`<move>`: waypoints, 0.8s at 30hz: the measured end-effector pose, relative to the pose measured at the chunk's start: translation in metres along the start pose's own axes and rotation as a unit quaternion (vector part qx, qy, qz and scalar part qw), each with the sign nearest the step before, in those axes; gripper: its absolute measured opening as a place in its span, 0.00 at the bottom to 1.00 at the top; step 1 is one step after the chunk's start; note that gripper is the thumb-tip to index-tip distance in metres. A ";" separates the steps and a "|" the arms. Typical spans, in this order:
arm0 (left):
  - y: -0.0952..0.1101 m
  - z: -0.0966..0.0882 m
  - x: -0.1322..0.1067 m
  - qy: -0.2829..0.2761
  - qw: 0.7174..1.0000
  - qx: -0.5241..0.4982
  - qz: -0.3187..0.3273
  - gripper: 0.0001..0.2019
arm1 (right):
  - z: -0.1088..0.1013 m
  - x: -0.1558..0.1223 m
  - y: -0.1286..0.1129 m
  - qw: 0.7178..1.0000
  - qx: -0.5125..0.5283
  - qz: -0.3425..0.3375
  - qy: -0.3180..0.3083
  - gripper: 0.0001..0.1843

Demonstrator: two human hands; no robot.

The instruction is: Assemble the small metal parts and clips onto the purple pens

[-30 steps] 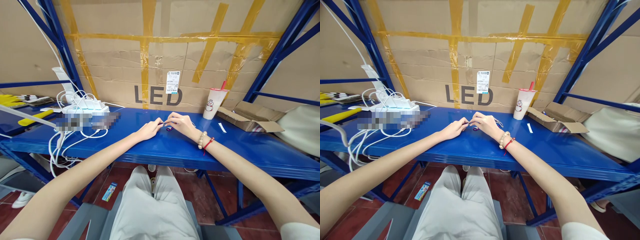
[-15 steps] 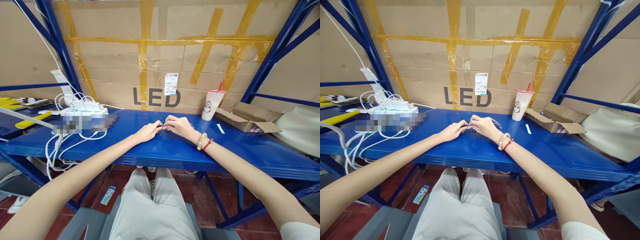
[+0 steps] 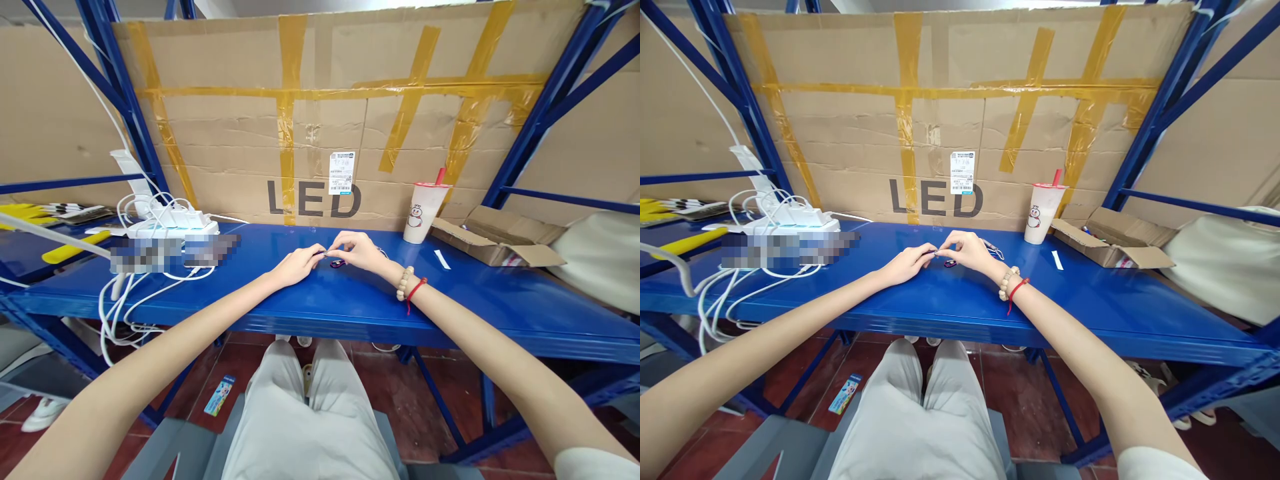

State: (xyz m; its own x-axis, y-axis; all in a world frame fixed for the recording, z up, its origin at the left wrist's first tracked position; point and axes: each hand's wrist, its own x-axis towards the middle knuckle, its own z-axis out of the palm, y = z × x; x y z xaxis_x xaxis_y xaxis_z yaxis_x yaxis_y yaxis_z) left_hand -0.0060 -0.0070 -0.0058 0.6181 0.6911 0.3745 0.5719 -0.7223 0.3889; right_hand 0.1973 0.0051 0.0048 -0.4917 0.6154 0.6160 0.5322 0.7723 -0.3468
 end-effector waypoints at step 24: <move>0.001 0.001 0.001 0.025 0.997 0.066 -0.012 0.14 | 0.008 0.000 -0.005 0.991 0.037 0.125 0.006 0.21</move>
State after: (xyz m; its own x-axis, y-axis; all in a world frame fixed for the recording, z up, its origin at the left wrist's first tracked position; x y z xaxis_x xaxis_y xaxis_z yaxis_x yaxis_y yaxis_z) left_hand -0.0043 -0.0067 -0.0054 0.5786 0.7057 0.4089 0.6537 -0.7010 0.2850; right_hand 0.1893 0.0021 0.0012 -0.3424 0.7878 0.5120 0.5836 0.6054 -0.5412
